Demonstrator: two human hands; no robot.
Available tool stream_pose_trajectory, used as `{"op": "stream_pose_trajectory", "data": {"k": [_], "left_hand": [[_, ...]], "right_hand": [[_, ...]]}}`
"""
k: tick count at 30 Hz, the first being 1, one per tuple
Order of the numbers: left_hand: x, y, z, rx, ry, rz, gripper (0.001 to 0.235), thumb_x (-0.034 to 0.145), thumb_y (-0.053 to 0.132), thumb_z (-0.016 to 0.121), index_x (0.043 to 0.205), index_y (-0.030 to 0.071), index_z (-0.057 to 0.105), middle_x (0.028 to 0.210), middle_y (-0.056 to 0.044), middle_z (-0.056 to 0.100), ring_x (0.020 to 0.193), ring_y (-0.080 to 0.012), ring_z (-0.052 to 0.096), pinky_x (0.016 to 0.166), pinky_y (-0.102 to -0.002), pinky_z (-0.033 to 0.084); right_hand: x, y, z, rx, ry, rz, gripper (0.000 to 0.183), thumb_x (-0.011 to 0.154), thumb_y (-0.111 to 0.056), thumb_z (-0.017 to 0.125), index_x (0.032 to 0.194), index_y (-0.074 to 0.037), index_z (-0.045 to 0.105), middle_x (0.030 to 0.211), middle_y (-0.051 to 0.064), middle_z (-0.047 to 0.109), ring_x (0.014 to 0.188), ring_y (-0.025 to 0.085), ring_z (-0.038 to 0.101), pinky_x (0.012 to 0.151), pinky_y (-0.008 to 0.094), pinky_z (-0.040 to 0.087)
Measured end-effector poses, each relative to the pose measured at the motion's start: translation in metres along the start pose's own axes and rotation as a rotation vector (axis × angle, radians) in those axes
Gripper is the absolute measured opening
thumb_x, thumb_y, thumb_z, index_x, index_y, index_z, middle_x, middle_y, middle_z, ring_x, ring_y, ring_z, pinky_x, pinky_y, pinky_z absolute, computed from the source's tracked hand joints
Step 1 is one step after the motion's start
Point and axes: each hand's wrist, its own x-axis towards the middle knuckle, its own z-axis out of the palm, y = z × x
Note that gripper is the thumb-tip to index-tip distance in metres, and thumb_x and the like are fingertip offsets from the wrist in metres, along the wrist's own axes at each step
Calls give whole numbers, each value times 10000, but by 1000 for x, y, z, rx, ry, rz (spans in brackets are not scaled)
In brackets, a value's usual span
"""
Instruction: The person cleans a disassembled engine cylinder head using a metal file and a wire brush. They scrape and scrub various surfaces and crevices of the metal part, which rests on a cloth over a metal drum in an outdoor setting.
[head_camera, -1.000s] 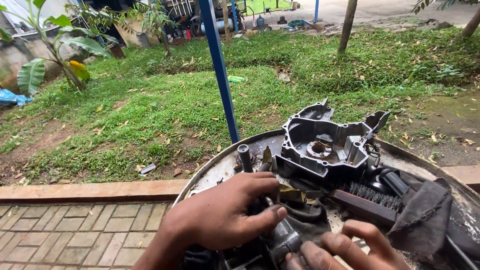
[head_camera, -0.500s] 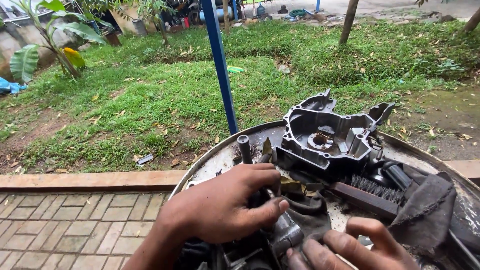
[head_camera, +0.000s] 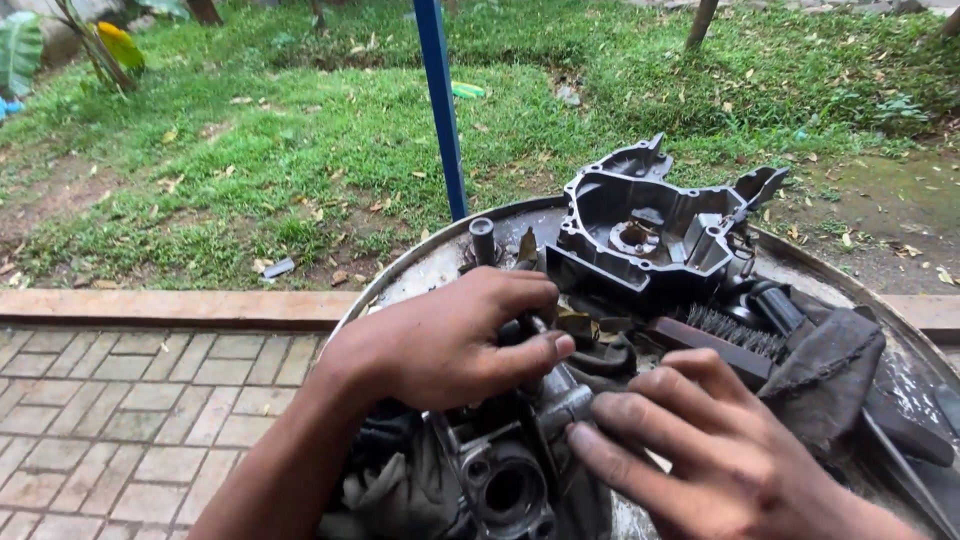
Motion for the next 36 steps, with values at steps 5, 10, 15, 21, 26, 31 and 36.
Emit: {"op": "stream_pose_trajectory", "data": {"k": [5, 10, 15, 21, 26, 31, 36], "left_hand": [[3, 1, -1, 18, -10, -32, 402, 1015, 413, 478, 877, 43, 555, 843, -130, 642, 752, -276, 570, 733, -428, 441], [4, 3, -5, 5, -4, -30, 389, 1009, 398, 484, 894, 36, 570, 834, -106, 651, 739, -241, 564, 704, -410, 450], [6, -1, 2, 1, 14, -64, 380, 1002, 410, 503, 864, 64, 577, 793, -71, 617, 708, -198, 510, 640, -393, 422], [27, 2, 5, 13, -77, -253, 378, 993, 427, 550, 811, 98, 585, 723, -28, 580, 660, -166, 464, 608, -398, 395], [28, 2, 3, -1, -102, -292, 377, 1004, 443, 543, 821, 117, 588, 742, -10, 567, 662, -153, 461, 599, -383, 393], [30, -5, 2, -7, -90, -300, 398, 995, 467, 564, 816, 113, 597, 733, -8, 563, 658, -157, 467, 603, -389, 378], [31, -4, 5, 20, -67, -268, 379, 1004, 419, 581, 764, 126, 567, 694, 3, 530, 629, -155, 436, 577, -400, 358]], "right_hand": [[7, 1, -13, 61, -90, -8, 247, 995, -69, 449, 1094, -17, 669, 1093, 122, 643, 879, 254, 617, 827, 454, 459], [11, 1, -17, 90, -86, 21, 228, 992, -75, 479, 1090, -34, 681, 1089, 101, 644, 867, 250, 613, 849, 458, 453], [13, 4, -21, 59, -139, 56, 228, 939, -39, 517, 1114, -57, 663, 1054, 124, 638, 855, 295, 580, 823, 460, 449], [14, 24, -28, 60, -474, 203, 250, 894, -155, 621, 1122, -207, 709, 973, 51, 720, 803, 227, 674, 686, 455, 506], [31, 30, -30, 109, -699, 338, 162, 968, -307, 560, 964, -279, 720, 958, 1, 713, 842, 252, 678, 757, 471, 494], [29, 26, -28, 125, -568, 309, 134, 914, -215, 605, 958, -250, 727, 937, 47, 703, 854, 281, 663, 821, 465, 502], [23, 24, -32, 337, -444, 462, 224, 898, -186, 686, 1106, -152, 763, 961, 83, 722, 749, 292, 688, 609, 450, 543]]}}
